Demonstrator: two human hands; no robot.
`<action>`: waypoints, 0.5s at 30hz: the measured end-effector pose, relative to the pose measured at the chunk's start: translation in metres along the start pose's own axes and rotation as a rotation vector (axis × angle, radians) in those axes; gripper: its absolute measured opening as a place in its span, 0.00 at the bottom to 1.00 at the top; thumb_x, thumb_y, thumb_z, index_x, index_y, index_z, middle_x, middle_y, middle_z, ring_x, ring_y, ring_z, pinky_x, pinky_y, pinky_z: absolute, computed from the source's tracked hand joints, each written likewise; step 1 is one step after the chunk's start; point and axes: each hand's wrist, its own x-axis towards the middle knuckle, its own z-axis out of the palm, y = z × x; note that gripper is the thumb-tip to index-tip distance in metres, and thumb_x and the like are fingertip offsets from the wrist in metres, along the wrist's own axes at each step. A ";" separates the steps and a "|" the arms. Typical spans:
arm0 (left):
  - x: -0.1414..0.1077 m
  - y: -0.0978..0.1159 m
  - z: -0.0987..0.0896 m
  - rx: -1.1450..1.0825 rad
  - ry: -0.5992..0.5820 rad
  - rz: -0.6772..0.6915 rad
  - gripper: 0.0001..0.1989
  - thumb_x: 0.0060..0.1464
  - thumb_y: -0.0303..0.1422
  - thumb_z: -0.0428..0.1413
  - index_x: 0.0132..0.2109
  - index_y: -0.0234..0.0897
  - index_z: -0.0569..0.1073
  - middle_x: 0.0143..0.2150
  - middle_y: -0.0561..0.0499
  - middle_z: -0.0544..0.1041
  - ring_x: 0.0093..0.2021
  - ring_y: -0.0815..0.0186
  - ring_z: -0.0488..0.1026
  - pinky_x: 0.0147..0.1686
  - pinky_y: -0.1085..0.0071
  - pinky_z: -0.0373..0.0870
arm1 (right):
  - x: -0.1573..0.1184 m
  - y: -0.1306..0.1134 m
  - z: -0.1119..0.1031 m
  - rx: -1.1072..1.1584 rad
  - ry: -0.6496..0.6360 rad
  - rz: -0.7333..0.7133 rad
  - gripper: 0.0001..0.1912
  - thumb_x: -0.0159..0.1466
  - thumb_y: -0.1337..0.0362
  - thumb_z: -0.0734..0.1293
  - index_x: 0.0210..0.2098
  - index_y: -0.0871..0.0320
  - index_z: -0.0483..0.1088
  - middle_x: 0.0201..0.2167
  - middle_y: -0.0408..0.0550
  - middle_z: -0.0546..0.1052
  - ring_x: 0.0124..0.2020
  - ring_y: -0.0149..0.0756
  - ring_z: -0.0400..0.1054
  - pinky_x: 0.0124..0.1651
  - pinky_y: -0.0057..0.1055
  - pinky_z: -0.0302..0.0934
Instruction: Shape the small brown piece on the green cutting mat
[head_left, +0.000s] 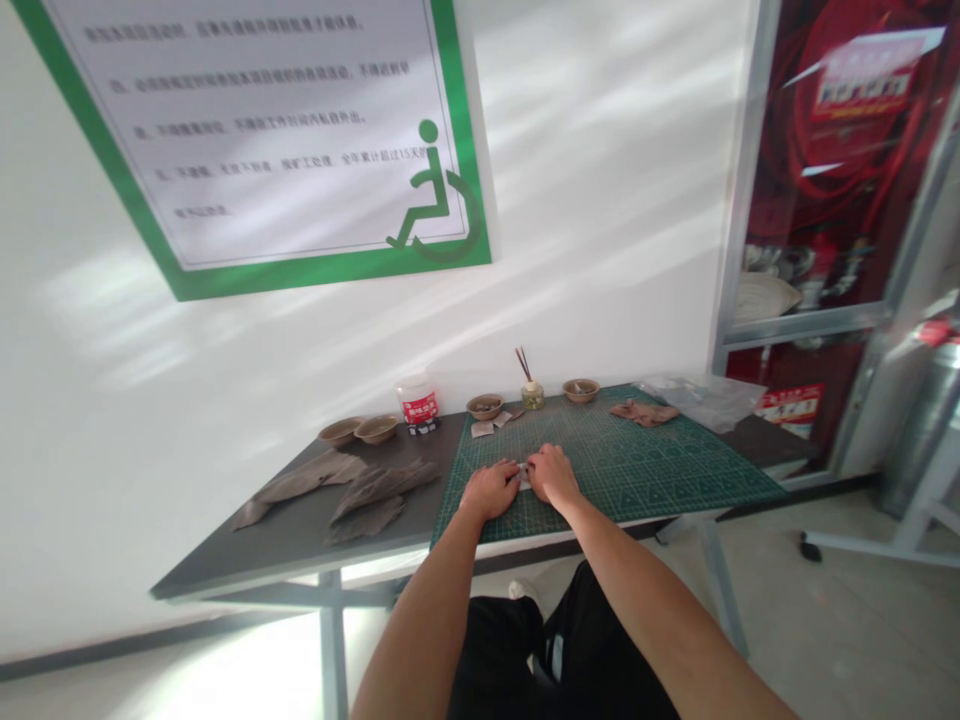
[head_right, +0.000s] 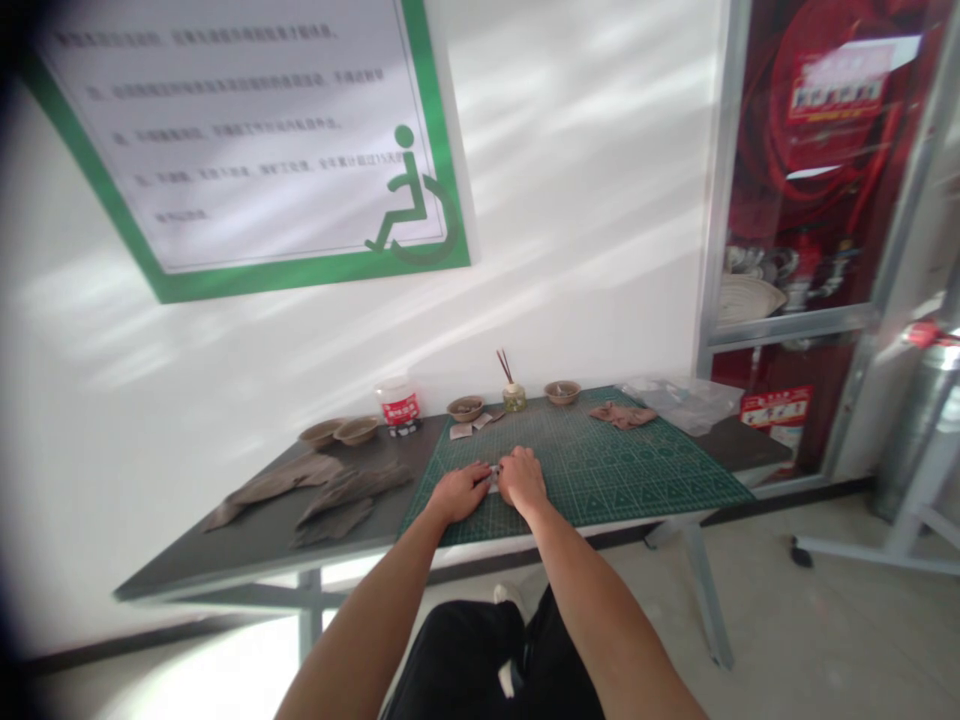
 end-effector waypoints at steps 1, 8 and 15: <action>0.000 0.000 0.000 0.002 0.001 0.001 0.19 0.55 0.40 0.40 0.52 0.49 0.64 0.57 0.58 0.62 0.59 0.64 0.54 0.53 0.64 0.56 | 0.001 0.001 0.000 -0.002 -0.004 -0.004 0.17 0.62 0.59 0.53 0.38 0.55 0.72 0.39 0.53 0.65 0.43 0.39 0.54 0.42 0.31 0.48; -0.001 0.002 -0.001 -0.010 -0.016 -0.033 0.19 0.55 0.40 0.41 0.52 0.49 0.65 0.57 0.58 0.62 0.60 0.64 0.53 0.55 0.64 0.54 | 0.002 0.002 0.002 0.004 -0.002 -0.042 0.16 0.62 0.58 0.54 0.39 0.53 0.72 0.40 0.51 0.66 0.44 0.39 0.55 0.42 0.31 0.49; 0.000 0.000 0.000 -0.018 -0.002 -0.010 0.18 0.55 0.40 0.40 0.51 0.50 0.65 0.57 0.58 0.63 0.59 0.64 0.54 0.54 0.62 0.54 | -0.006 -0.001 -0.003 -0.001 0.003 -0.090 0.16 0.61 0.57 0.55 0.38 0.55 0.71 0.40 0.51 0.66 0.43 0.38 0.55 0.43 0.31 0.48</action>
